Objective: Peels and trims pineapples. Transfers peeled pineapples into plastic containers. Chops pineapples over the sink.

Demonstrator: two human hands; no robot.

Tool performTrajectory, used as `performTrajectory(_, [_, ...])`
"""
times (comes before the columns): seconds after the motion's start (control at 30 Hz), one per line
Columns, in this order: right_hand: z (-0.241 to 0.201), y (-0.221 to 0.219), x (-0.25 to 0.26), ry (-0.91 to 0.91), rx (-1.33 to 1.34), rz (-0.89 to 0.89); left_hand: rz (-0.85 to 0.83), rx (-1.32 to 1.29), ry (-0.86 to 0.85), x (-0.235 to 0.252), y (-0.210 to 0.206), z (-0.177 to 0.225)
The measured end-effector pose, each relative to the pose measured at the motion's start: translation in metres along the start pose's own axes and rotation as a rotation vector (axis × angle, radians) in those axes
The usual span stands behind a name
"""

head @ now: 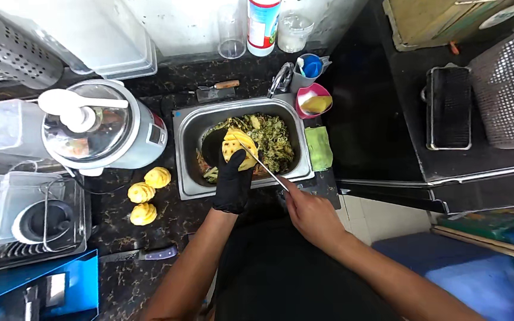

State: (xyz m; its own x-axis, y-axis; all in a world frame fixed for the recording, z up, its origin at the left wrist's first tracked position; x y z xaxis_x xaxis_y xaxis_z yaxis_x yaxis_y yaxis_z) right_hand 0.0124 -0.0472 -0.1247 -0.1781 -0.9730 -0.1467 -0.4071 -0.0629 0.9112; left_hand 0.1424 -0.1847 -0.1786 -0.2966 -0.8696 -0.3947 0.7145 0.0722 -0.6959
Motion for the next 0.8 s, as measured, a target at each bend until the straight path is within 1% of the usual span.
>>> performTrajectory(0.07, [0.005,0.003,0.003,-0.019,-0.042,0.042,0.032,0.001,-0.009,0.003,0.005,0.000])
performTrajectory(0.13, [0.022,0.004,0.002,-0.095,-0.016,0.053,0.020,0.001,-0.011,0.008,0.014,0.007])
performTrajectory(0.2, [0.045,-0.002,0.002,-0.165,0.031,-0.017,-0.034,-0.020,0.017,0.011,0.019,0.018])
performTrajectory(0.3, [0.068,-0.014,-0.004,-0.223,0.134,-0.228,-0.137,-0.066,0.113,0.010,0.023,0.027])
performTrajectory(0.33, [0.065,-0.010,-0.006,-0.197,0.195,-0.222,-0.181,-0.050,0.127,0.011,0.024,0.029])
performTrajectory(0.37, [0.058,-0.003,-0.008,-0.143,0.253,-0.178,-0.213,-0.014,0.129,0.011,0.025,0.031])
performTrajectory(0.43, [0.037,0.014,-0.014,-0.037,0.350,-0.129,-0.244,0.077,0.124,0.010,0.023,0.036])
performTrajectory(0.53, [0.016,0.029,-0.017,0.053,0.392,-0.120,-0.295,0.229,0.103,0.009,0.009,0.047])
performTrajectory(0.63, [0.009,0.032,-0.016,0.070,0.368,-0.118,-0.332,0.384,0.066,0.009,0.000,0.052])
performTrajectory(0.8, [0.006,0.034,-0.015,0.081,0.333,-0.116,-0.351,0.534,-0.019,0.010,-0.007,0.063])
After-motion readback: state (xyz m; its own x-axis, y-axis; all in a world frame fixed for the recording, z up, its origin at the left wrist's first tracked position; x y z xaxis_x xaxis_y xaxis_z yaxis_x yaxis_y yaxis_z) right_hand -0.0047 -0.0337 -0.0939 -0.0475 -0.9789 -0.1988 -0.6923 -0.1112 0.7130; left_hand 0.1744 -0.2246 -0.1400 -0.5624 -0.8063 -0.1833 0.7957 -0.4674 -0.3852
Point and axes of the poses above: each hand's wrist, its own x-axis towards the middle knuckle, its own y-axis out of the back of the hand, z = x × y, the point moved 7 cm from there along x, towards the middle knuckle, and after that the axes turned 1 degree about -y, right-handed, at the moved point
